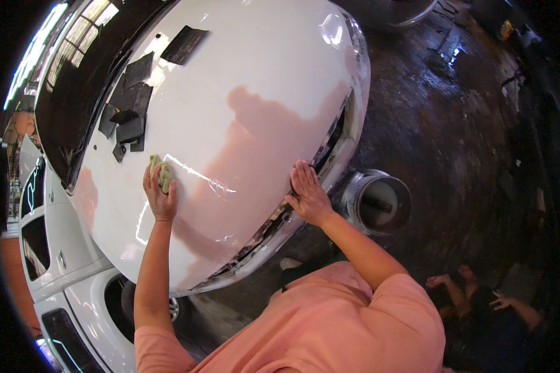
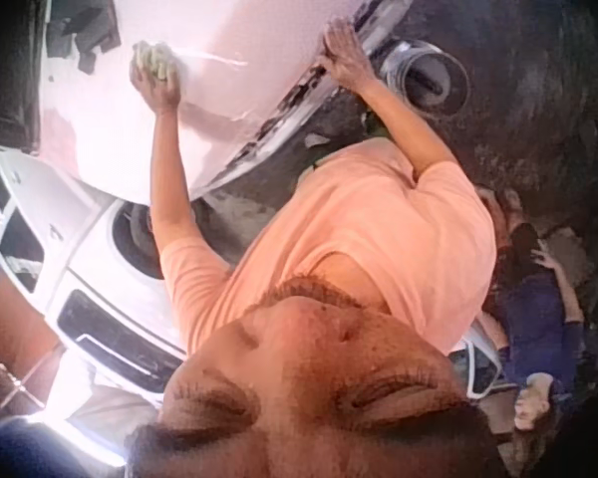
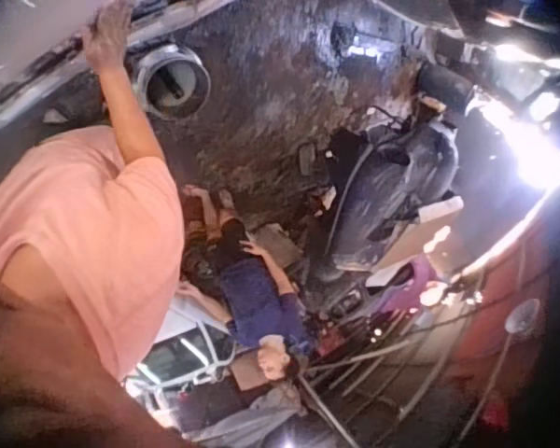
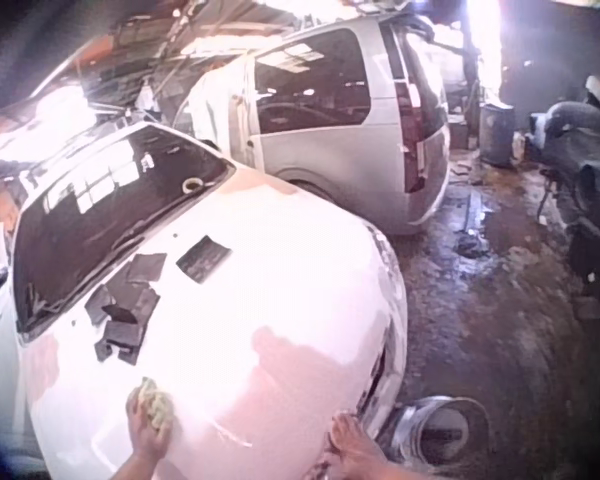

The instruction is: The person sands a car hood using a sanding block and water from a bucket, wiping the surface with a rag.

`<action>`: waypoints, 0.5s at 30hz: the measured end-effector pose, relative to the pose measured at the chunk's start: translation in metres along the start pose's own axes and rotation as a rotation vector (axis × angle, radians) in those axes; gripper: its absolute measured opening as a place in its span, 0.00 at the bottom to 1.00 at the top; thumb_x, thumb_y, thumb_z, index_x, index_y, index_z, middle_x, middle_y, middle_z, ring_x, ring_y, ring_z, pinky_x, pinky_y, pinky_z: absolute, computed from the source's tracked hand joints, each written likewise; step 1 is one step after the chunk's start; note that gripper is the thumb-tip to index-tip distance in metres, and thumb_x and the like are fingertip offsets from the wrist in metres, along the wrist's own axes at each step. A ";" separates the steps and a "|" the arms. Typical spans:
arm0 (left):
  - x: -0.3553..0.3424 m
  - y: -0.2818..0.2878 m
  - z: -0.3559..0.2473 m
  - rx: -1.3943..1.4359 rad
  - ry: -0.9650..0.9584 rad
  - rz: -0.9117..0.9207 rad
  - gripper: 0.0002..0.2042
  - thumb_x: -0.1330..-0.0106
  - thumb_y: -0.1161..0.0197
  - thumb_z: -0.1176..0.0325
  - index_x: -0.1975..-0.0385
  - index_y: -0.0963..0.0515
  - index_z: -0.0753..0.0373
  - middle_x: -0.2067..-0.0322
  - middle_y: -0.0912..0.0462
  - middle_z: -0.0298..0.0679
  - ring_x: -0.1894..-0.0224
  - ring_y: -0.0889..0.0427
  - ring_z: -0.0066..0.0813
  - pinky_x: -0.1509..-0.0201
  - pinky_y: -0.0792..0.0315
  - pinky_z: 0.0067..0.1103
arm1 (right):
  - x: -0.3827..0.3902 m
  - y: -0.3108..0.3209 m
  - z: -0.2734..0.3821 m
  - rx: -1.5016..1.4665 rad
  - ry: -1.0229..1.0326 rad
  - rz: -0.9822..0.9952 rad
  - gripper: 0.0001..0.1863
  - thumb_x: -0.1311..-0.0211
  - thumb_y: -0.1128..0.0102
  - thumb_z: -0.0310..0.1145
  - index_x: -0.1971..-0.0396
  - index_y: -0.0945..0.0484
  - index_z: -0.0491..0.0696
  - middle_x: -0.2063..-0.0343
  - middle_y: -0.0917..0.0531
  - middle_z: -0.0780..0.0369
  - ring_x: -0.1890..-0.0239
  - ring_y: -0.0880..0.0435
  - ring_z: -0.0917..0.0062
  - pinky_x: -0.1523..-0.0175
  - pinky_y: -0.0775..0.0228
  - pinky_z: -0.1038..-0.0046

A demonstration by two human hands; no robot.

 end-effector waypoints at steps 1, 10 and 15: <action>0.000 0.000 0.000 0.001 -0.006 -0.004 0.30 0.32 0.34 0.56 0.31 0.30 0.59 0.28 0.33 0.54 0.26 0.37 0.60 0.22 0.44 0.50 | 0.013 -0.002 -0.001 0.004 -0.058 0.025 0.43 0.25 0.41 0.46 0.22 0.46 0.37 0.20 0.46 0.42 0.18 0.49 0.46 0.16 0.61 0.47; -0.001 -0.005 -0.011 0.035 -0.101 -0.060 0.32 0.33 0.30 0.48 0.32 0.28 0.55 0.28 0.33 0.51 0.26 0.37 0.60 0.23 0.41 0.50 | -0.115 -0.007 -0.009 0.235 -0.484 -0.338 0.42 0.21 0.51 0.50 0.21 0.49 0.35 0.19 0.50 0.42 0.17 0.53 0.44 0.15 0.63 0.45; 0.008 0.004 0.000 0.082 -0.256 0.029 0.36 0.35 0.28 0.49 0.29 0.31 0.54 0.27 0.35 0.52 0.25 0.40 0.63 0.22 0.42 0.51 | -0.001 -0.116 0.201 0.233 -0.405 -0.120 0.42 0.23 0.49 0.50 0.22 0.47 0.36 0.20 0.51 0.39 0.18 0.53 0.42 0.15 0.63 0.44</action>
Point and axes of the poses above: each hand's wrist, its own x-axis away from the middle knuckle, its own y-axis out of the back of the hand, z = x × y, the point moved 7 cm from there along -x, towards the middle knuckle
